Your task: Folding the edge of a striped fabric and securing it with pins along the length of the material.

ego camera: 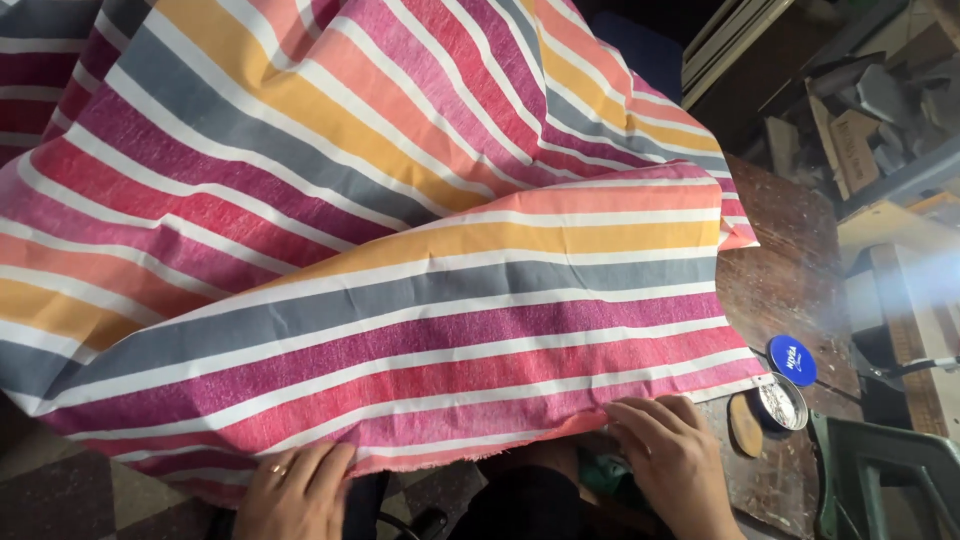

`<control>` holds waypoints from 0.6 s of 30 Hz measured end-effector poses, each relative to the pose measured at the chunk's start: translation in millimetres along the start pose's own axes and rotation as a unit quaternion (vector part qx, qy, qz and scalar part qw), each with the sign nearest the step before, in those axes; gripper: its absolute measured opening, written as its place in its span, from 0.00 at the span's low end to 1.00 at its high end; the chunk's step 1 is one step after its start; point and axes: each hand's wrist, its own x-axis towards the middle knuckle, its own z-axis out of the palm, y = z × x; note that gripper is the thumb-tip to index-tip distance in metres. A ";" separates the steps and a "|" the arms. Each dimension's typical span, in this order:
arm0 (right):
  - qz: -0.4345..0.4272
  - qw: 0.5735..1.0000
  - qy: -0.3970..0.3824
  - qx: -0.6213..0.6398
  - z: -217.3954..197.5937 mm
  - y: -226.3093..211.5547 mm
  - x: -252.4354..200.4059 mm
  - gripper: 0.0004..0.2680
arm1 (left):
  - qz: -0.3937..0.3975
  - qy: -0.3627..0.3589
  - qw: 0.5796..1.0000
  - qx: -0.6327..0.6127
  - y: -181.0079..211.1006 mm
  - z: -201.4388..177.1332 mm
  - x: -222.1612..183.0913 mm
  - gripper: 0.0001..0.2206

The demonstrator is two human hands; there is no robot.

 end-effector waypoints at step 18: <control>0.017 0.995 -0.083 0.045 7.6 15.9 17.0 0.05 | -0.004 -0.081 0.980 -0.181 -60.9 -91.9 73.4 0.22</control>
